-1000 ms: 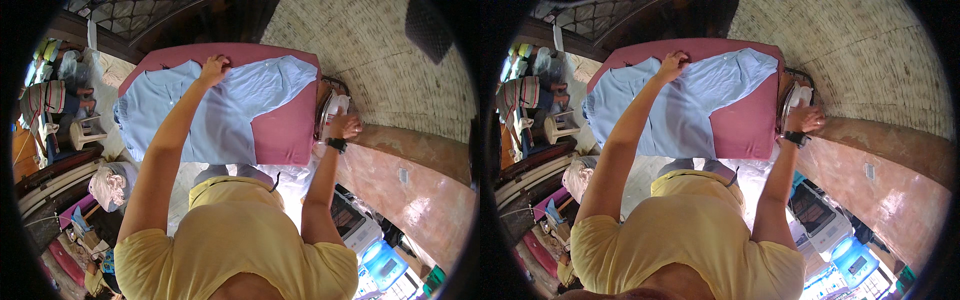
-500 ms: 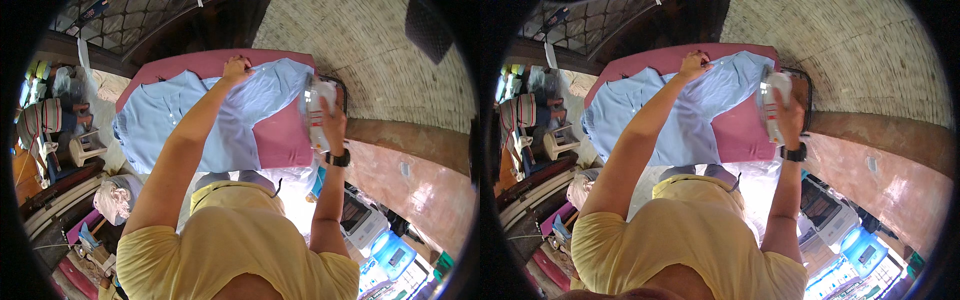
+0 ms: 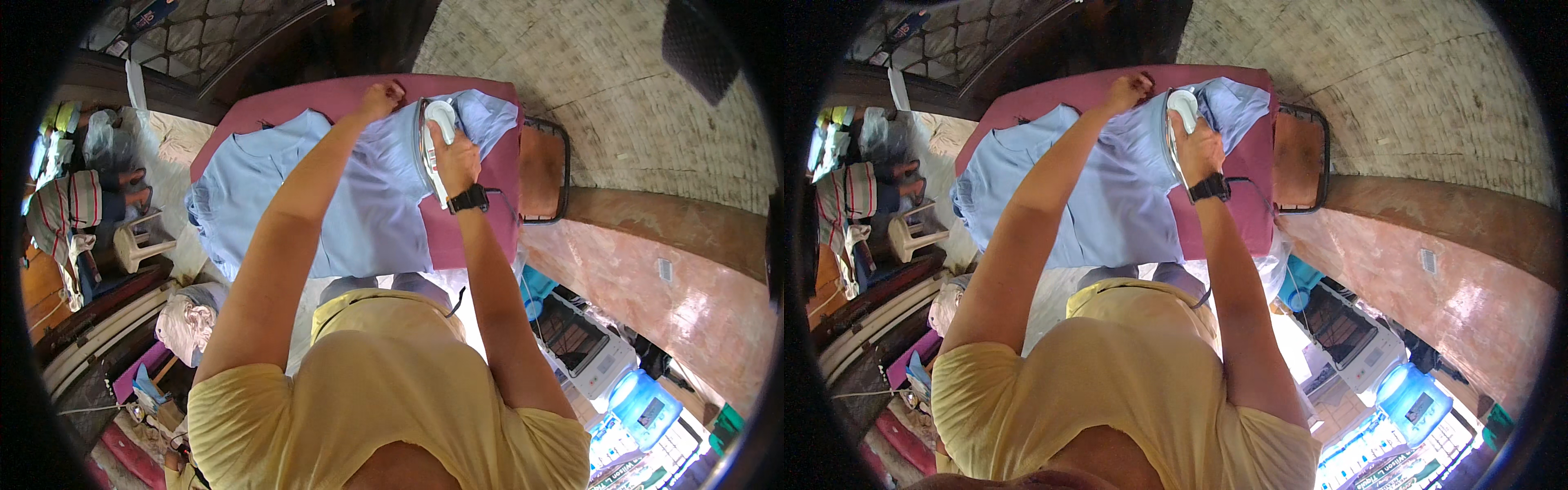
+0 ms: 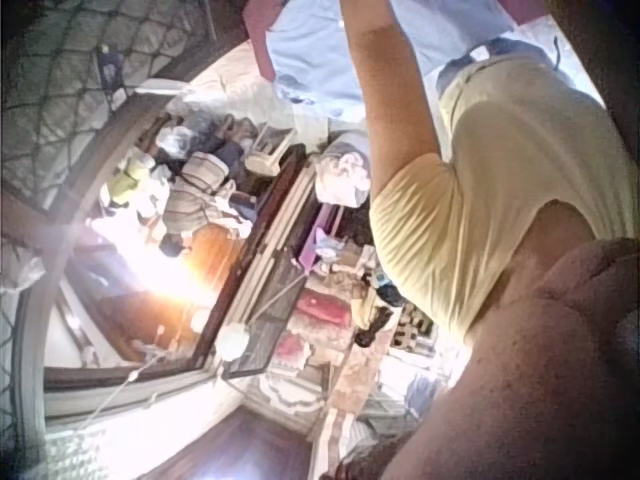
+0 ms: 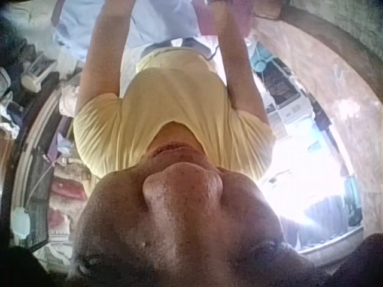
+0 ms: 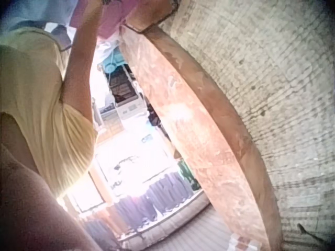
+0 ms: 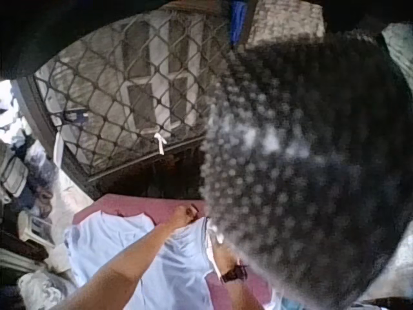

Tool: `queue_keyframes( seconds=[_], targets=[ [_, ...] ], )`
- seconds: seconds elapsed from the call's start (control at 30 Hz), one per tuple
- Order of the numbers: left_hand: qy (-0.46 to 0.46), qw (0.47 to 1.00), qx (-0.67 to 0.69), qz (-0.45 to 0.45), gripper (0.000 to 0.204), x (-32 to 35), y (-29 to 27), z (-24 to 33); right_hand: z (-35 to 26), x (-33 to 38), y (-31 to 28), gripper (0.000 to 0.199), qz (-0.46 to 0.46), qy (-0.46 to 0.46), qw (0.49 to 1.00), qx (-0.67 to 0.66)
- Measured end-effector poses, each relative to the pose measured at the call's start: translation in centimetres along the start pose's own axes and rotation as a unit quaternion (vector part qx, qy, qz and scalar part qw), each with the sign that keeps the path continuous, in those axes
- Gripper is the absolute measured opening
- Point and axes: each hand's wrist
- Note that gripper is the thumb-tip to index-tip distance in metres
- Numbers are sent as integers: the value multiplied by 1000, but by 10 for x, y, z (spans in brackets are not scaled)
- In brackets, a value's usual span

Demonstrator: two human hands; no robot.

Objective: The person irons a light-blue button-down shirt on a padded board using an electric iron, smoothing out different sections of the garment including the back, front panels, and seams.

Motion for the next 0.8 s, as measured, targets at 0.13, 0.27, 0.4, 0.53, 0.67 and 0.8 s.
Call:
queue_keyframes(
  seconds=[0.13, 0.27, 0.4, 0.53, 0.67, 0.8],
  targets=[
    [114, 949, -284, -72, 33, 11, -50, 19, 10, -15, -9, 67, -73, -55, 993, 73],
    [99, 931, -330, -122, 46, 49, -87, 36, -1, -29, 5, 69, -65, -41, 997, 14],
    [102, 937, -316, -113, 45, 70, -91, 27, -8, -34, 4, 63, -157, -91, 983, 30],
    [26, 946, -318, -52, 41, 74, -93, 25, 10, -22, -9, 62, -173, -59, 983, -30],
    [47, 948, -314, 17, 40, 79, -92, 25, 27, -14, -27, 67, -284, -203, 936, 53],
    [31, 945, -324, 23, 37, 78, -99, 16, 1, -16, 10, 73, -245, -223, 943, 39]
  ],
)
Point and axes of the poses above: each hand's wrist, its own x-axis away from the middle knuckle, its own y-axis out of the palm, z = x × y, and after that the axes turned 10 degrees about z, right-handed
